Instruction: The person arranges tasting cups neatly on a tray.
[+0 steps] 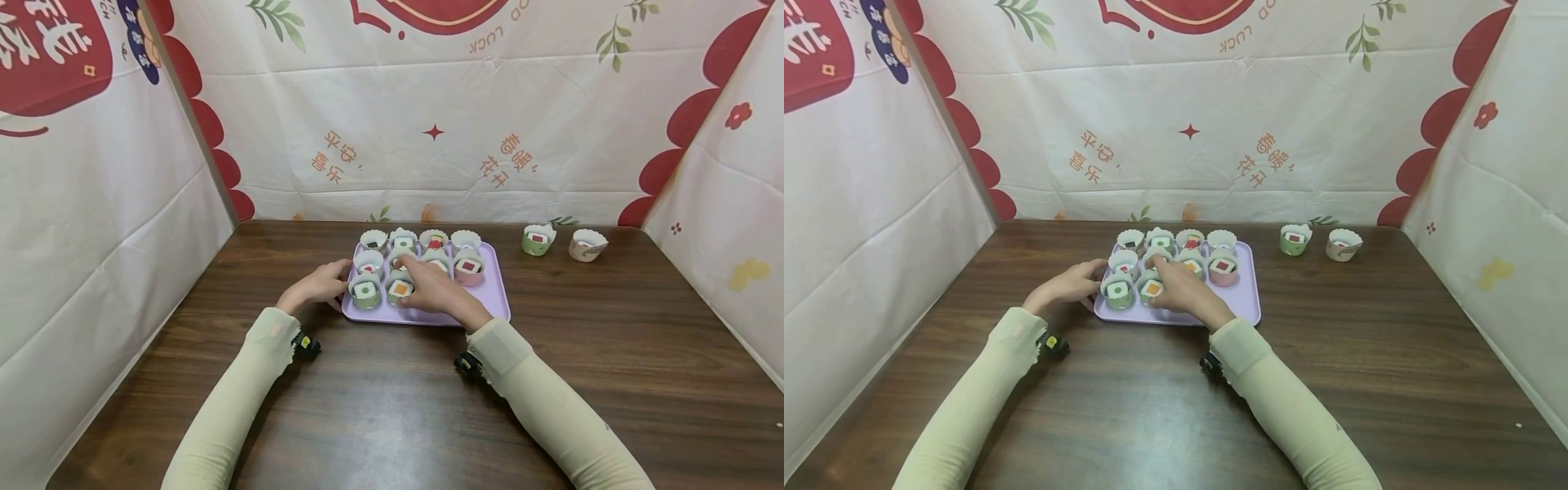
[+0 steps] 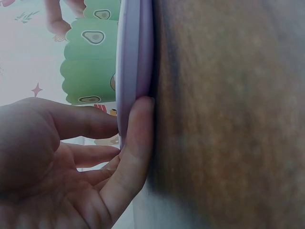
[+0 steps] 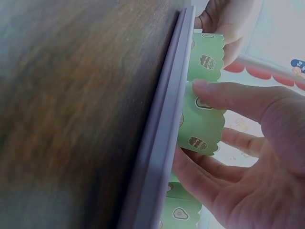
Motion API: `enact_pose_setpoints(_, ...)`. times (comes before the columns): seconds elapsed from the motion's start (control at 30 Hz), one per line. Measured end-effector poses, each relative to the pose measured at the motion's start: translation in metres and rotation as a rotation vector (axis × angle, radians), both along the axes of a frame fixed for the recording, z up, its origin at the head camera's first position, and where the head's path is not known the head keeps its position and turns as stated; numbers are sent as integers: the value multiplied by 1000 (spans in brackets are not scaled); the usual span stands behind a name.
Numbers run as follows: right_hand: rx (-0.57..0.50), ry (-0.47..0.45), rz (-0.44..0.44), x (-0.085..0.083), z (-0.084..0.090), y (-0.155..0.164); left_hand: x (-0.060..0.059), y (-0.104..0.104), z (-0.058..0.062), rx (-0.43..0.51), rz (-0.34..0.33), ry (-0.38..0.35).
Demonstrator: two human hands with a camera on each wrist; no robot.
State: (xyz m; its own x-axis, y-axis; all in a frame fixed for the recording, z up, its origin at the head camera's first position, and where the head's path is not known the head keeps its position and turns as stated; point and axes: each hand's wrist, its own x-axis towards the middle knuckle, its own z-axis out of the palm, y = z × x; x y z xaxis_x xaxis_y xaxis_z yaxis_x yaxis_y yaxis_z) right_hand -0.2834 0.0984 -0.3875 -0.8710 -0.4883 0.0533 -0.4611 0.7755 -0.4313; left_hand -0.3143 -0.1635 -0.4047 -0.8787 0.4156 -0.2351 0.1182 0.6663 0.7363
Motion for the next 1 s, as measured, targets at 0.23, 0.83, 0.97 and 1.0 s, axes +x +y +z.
enact_pose_setpoints(0.23, 2, 14, 12, 0, -1, 0, 0, 0, 0, 5, -2, 1)
enact_pose_setpoints(0.83, 4, 5, 18, 2, 1, 0, 0, 2, 0, 28, 9, -16)
enact_pose_setpoints(0.97, 2, -1, 21, 2, 1, -1, 1, 2, 0, 20, 4, -14)
enact_pose_setpoints(1.0, 1, -3, 22, 2, 1, -1, 1, 2, 0, 20, 3, -13)
